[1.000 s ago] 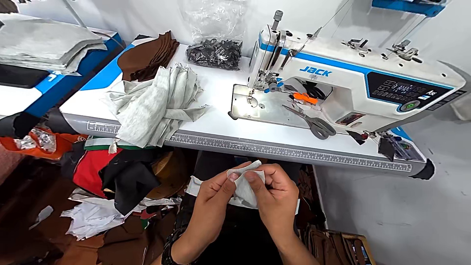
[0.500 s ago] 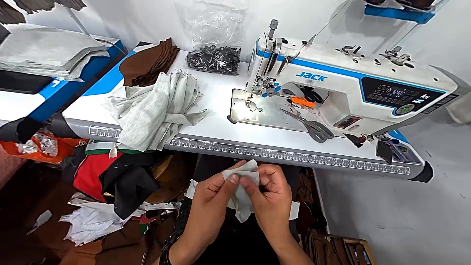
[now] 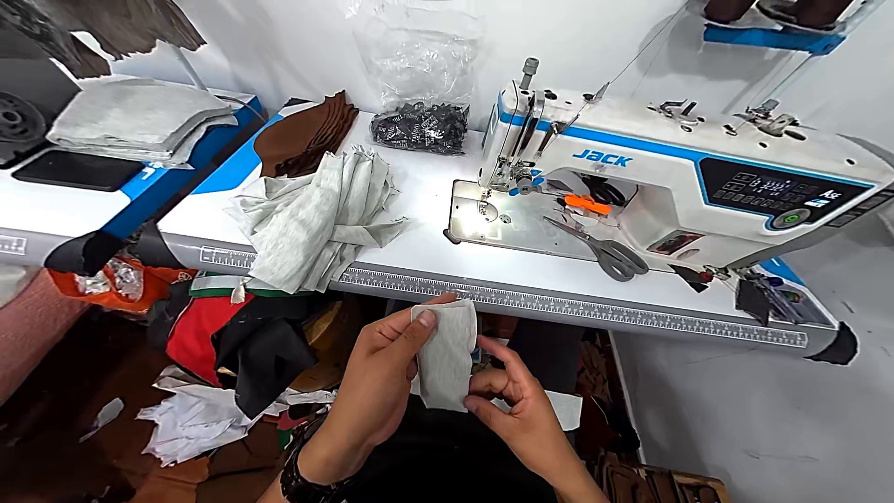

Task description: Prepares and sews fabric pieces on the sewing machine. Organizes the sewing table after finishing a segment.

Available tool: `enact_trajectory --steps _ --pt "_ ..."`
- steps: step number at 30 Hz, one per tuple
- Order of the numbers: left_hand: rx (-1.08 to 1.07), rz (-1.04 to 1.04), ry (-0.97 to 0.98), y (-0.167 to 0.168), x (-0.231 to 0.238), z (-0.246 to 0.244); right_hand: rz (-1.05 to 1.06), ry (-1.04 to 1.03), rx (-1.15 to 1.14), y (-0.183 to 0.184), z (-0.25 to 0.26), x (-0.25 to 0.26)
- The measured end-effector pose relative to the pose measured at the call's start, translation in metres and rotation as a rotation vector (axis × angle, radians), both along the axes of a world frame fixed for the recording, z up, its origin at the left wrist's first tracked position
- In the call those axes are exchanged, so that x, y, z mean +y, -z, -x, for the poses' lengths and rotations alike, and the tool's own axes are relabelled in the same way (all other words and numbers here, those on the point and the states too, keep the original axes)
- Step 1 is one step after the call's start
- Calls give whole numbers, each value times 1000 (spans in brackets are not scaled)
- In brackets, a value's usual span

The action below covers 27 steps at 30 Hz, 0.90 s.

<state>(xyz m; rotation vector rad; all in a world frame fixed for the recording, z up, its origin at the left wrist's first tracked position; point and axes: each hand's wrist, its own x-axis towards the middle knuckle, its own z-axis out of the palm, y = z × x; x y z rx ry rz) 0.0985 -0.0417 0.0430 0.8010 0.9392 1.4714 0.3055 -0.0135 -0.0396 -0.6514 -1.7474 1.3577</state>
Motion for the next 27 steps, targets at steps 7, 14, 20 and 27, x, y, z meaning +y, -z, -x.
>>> enact_trajectory --steps 7,14,20,27 --pt "-6 -46 4 3 -2 -12 -66 240 43 -19 8 16" --pt "38 -85 -20 7 -6 -19 -108 339 192 -35 39 18" --pt "38 -71 -20 9 -4 -16 -54 222 173 -34 26 22" --pt "93 -149 -60 15 -6 -20 -34 272 251 -38 42 22"
